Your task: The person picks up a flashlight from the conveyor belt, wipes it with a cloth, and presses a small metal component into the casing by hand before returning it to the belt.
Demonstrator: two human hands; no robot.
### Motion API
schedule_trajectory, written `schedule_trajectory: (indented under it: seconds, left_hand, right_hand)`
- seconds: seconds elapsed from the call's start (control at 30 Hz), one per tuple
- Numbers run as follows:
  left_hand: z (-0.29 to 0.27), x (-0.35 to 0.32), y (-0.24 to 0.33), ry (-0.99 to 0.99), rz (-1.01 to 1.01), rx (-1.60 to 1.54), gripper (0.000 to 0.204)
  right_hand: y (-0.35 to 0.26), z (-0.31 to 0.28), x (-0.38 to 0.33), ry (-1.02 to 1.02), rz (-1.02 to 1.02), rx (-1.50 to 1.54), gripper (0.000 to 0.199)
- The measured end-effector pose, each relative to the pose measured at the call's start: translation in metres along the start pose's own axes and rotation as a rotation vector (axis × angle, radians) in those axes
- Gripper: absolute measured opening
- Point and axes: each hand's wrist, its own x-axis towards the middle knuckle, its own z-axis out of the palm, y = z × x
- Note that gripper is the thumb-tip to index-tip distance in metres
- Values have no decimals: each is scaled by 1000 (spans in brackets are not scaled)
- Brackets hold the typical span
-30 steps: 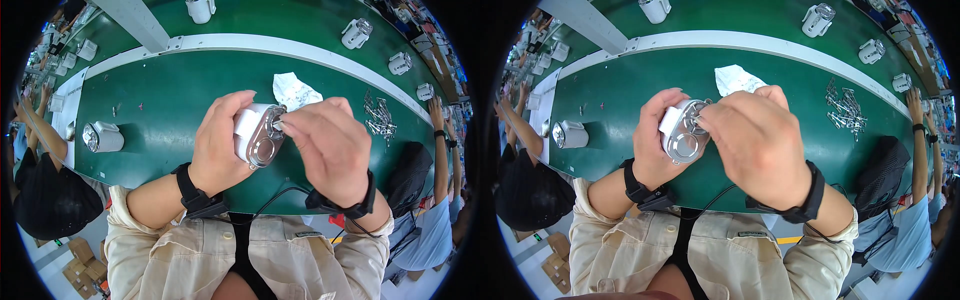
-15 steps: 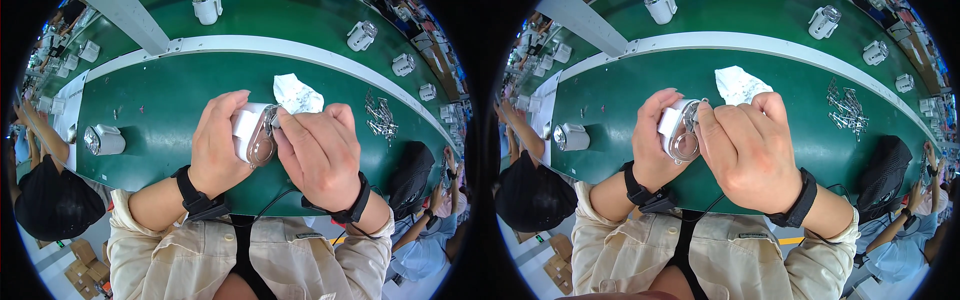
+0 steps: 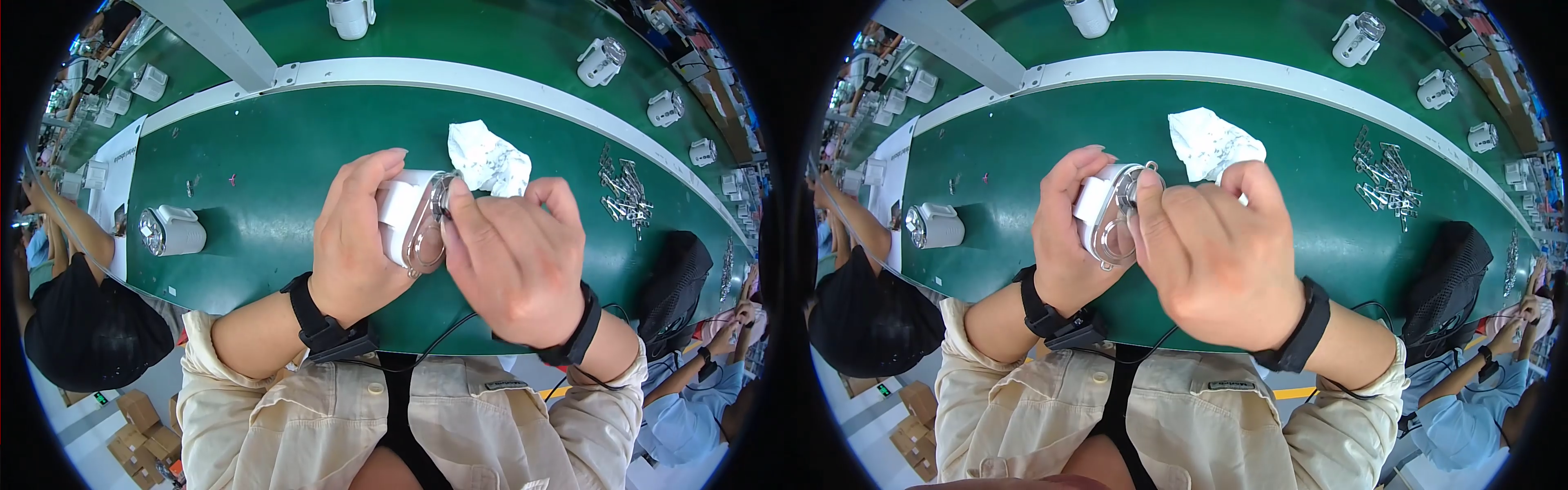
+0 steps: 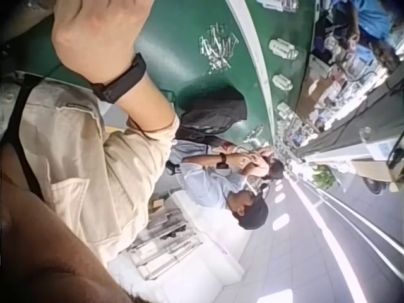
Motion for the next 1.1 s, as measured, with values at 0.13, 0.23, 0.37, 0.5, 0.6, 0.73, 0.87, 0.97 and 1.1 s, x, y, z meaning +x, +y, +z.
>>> schedule_trajectory:
  seconds: [0.13,0.23,0.37,0.5,0.6,0.73,0.87,0.97,1.1]
  left_hand:
    - [-4,7,-1,-54,28,26,67]
    - [-3,7,2,-58,-10,-87,69]
    - [0,1,4,-47,-35,-282,73]
    - [0,2,8,-71,15,-393,76]
    - [1,2,8,-90,40,-417,76]
    - [6,-3,4,-65,69,-436,76]
    - [6,-2,4,-55,141,-454,77]
    - [1,3,6,-149,144,-437,83]
    - [3,6,9,-133,172,-342,82]
  right_hand:
    - [-5,-3,2,-83,49,-13,39]
    - [8,-11,0,-68,91,152,40]
    - [26,-11,5,14,232,665,41]
    - [21,2,5,-63,471,1157,42]
    - [18,14,-1,-152,478,1452,43]
    - [17,17,-5,-128,452,1562,44]
    - [14,12,-3,-186,492,1695,44]
    - [11,11,-1,-151,593,1792,45]
    - [11,12,0,-127,567,1741,46]
